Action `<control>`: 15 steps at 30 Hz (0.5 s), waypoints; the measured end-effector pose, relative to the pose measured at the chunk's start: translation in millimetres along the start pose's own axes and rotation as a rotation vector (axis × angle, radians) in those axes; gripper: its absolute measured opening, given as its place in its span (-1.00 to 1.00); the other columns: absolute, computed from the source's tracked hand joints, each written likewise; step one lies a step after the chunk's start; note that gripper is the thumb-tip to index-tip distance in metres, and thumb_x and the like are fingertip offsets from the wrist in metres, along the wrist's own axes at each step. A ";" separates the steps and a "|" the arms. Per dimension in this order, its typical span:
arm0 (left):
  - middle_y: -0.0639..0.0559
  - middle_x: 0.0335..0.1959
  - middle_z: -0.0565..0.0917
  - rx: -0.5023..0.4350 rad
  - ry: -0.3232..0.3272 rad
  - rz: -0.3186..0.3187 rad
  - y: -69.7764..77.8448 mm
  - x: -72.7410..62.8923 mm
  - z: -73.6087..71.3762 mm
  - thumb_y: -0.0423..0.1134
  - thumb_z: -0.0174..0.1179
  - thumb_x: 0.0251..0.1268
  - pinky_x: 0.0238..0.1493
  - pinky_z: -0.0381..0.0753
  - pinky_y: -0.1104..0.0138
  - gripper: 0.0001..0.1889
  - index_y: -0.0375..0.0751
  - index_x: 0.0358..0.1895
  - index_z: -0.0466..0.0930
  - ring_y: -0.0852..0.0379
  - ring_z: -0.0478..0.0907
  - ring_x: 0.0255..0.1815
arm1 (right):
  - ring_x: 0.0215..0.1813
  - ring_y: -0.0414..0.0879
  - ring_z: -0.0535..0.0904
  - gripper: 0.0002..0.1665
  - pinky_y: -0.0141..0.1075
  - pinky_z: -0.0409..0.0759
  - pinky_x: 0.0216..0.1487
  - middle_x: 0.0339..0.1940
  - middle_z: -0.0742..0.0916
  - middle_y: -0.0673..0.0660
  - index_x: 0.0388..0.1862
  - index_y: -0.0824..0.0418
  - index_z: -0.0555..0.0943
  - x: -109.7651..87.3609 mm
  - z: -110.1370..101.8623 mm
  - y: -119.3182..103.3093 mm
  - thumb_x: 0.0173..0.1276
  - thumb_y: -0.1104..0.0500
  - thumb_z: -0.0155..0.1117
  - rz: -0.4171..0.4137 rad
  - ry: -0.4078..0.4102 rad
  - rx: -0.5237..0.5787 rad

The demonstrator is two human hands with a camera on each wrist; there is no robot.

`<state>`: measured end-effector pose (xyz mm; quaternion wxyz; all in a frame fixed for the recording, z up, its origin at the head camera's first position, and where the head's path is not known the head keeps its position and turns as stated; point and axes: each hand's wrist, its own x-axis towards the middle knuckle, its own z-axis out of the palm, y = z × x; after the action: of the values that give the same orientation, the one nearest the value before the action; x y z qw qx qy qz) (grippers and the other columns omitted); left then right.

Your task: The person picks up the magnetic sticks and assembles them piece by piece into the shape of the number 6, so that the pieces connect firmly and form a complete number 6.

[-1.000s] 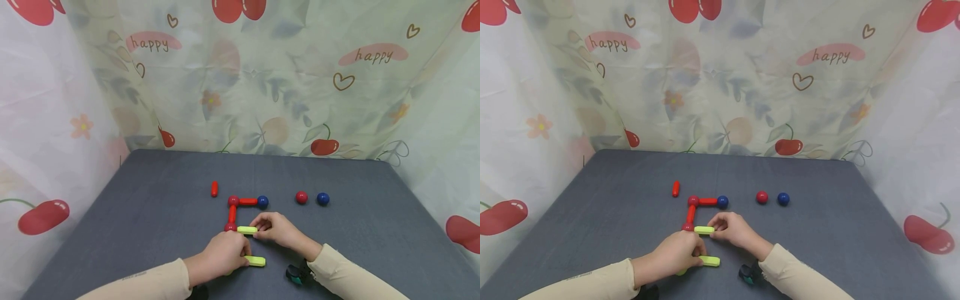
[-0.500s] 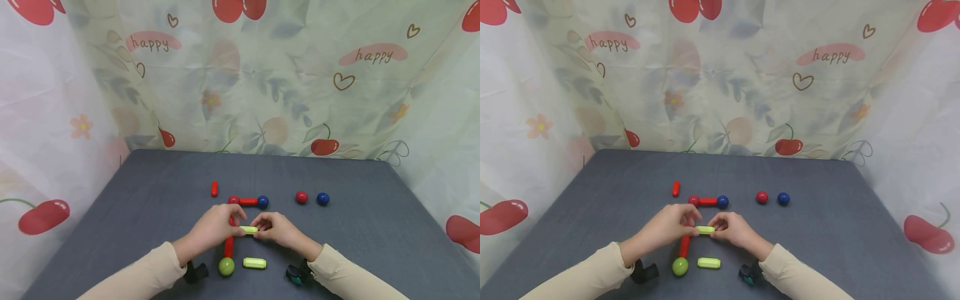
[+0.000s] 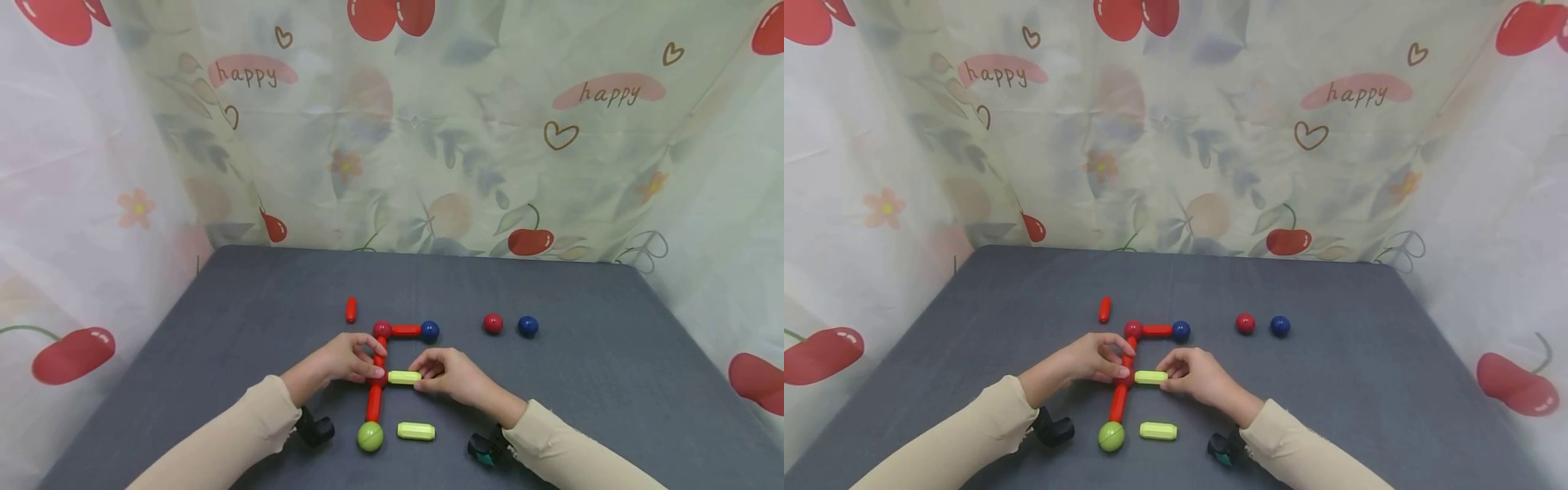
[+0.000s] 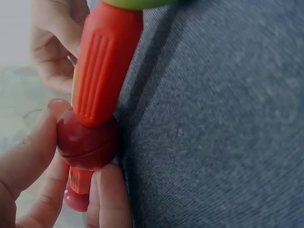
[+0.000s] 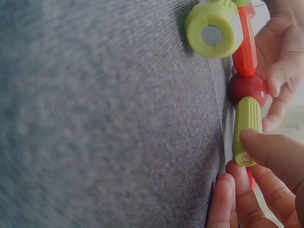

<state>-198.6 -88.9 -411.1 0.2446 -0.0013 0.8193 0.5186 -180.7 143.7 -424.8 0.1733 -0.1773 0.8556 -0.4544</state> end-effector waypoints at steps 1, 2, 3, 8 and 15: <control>-0.06 -0.35 0.59 -0.006 -0.003 -0.006 -1.0 0.9 0.2 -0.35 0.46 0.01 -0.27 0.68 0.28 -0.68 -0.14 -0.12 0.65 0.14 0.56 -0.42 | -0.30 -0.16 0.54 -0.79 -0.38 0.55 -0.25 -0.37 0.66 0.01 -0.19 0.20 0.69 0.2 0.6 0.1 0.17 0.26 0.45 -0.001 0.000 0.001; -0.06 -0.36 0.60 -0.005 -0.004 -0.007 -1.6 1.4 0.3 -0.34 0.46 0.01 -0.27 0.68 0.28 -0.69 -0.13 -0.12 0.65 0.14 0.56 -0.43 | -0.30 -0.16 0.54 -0.79 -0.38 0.55 -0.25 -0.37 0.66 0.01 -0.19 0.20 0.69 0.3 1.0 0.2 0.17 0.27 0.44 -0.002 -0.001 0.003; -0.07 -0.36 0.60 -0.004 -0.004 -0.006 -1.9 1.8 0.5 -0.35 0.47 0.01 -0.27 0.68 0.28 -0.69 -0.13 -0.13 0.65 0.15 0.56 -0.43 | -0.30 -0.16 0.55 -0.80 -0.39 0.55 -0.25 -0.37 0.66 0.00 -0.19 0.20 0.69 0.3 1.3 0.3 0.17 0.27 0.44 -0.003 0.000 0.005; -0.06 -0.36 0.60 -0.002 -0.010 -0.007 -0.3 1.6 -0.4 -0.34 0.47 0.00 -0.30 0.66 0.33 -0.69 -0.12 -0.13 0.66 0.16 0.55 -0.43 | -0.30 -0.15 0.55 -0.81 -0.40 0.55 -0.25 -0.37 0.66 0.00 -0.20 0.20 0.69 -0.3 1.6 -0.6 0.18 0.27 0.44 -0.008 0.005 0.007; -0.05 -0.37 0.64 -0.031 -0.025 0.008 -4.1 0.0 -1.3 -0.34 0.45 0.03 -0.27 0.67 0.32 -0.68 -0.14 -0.09 0.66 0.18 0.58 -0.44 | -0.29 -0.15 0.54 -0.80 -0.39 0.55 -0.24 -0.36 0.65 0.01 -0.19 0.19 0.69 -0.2 1.2 0.3 0.18 0.25 0.45 -0.001 0.006 0.009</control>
<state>-198.0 -91.9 -414.1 0.2526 0.0045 0.8080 0.5324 -180.0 143.1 -425.6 0.1711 -0.1755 0.8539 -0.4591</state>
